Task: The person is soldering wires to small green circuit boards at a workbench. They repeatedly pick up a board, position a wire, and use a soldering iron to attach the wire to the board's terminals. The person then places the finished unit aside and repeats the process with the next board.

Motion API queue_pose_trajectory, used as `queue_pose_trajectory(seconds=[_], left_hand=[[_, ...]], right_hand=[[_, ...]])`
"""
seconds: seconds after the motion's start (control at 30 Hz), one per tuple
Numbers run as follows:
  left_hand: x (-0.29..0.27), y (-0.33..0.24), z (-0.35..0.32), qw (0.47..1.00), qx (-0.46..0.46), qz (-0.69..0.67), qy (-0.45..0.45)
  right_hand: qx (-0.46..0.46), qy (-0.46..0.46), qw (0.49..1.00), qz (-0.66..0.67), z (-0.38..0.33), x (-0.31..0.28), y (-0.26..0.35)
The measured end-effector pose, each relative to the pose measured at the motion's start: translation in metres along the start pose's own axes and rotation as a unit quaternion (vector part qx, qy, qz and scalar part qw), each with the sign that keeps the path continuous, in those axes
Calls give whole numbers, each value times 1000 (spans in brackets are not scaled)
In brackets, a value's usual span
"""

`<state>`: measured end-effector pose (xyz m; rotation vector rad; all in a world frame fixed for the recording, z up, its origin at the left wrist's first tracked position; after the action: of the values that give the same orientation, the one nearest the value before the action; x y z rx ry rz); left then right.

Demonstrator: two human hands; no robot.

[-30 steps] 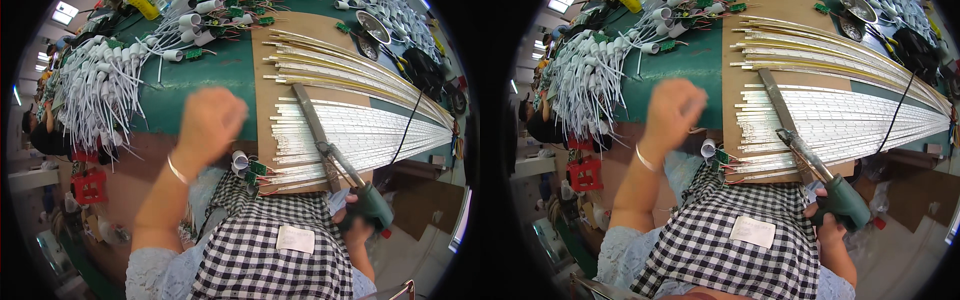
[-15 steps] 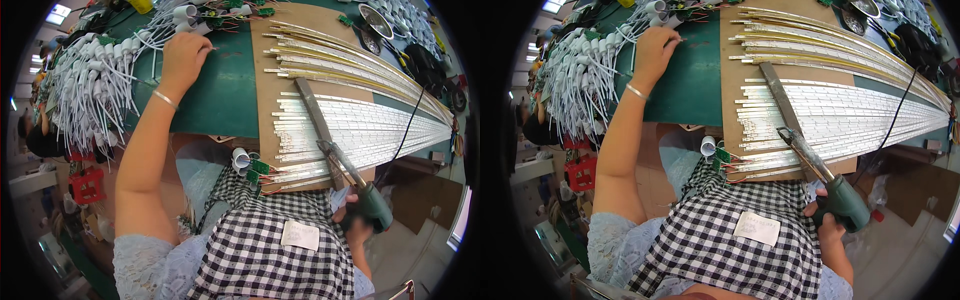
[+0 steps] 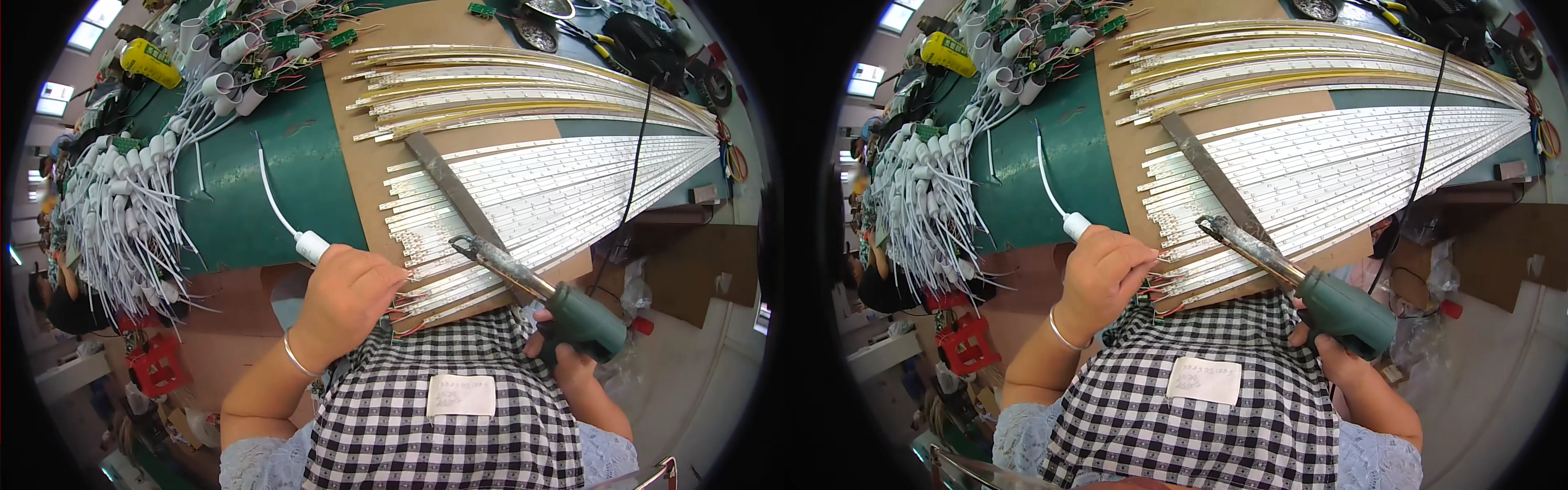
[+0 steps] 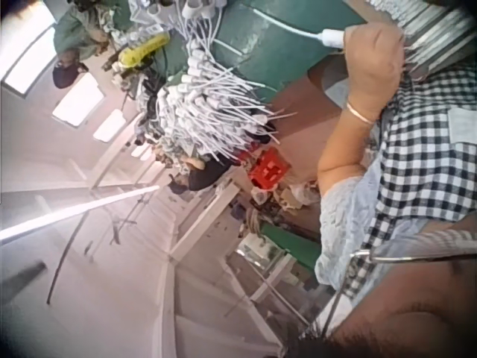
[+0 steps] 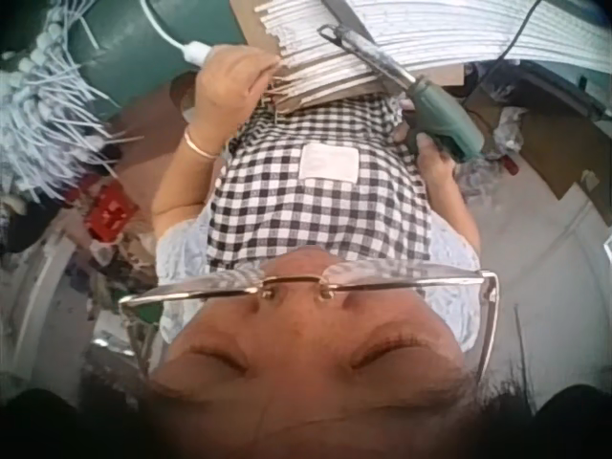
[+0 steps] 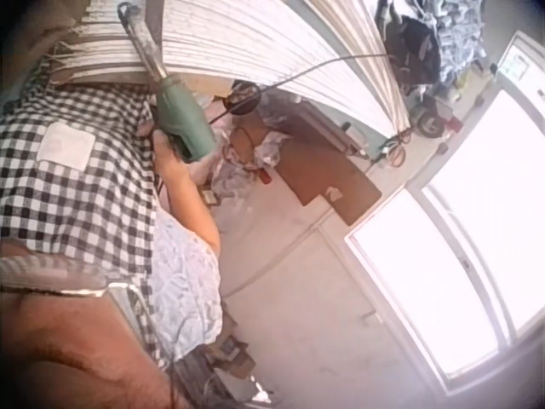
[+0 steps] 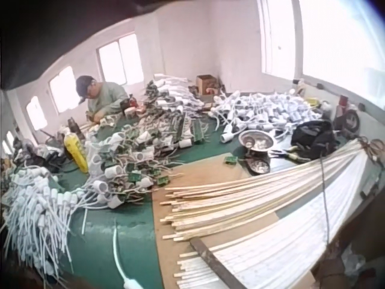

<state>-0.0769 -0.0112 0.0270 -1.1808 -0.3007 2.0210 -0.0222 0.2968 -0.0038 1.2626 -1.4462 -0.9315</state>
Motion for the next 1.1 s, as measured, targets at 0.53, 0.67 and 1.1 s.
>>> queue_pose_trajectory(seconds=[0.53, 0.67, 1.1], left_hand=[[-6, -5, 3, 972, -177, -21, 154], [-3, -1, 4, 968, -214, -18, 133], [-8, 25, -22, 930, -329, -93, 135]], right_hand=[[23, 54, 998, 11, -1, -5, -10], [26, 40, 999, -15, 1, -4, -7], [31, 42, 995, -80, 5, 3, -8]])
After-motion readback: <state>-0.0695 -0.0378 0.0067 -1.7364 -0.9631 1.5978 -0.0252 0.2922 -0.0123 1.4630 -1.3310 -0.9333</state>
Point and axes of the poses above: each hand's wrist, its own z-axis towards the middle knuckle, its own x-axis out of the palm, y = z × x, the point moved 3 cm from there along z, towards the middle knuckle, and after that the axes turned 14 degrees about -y, right-handed, at the moved point
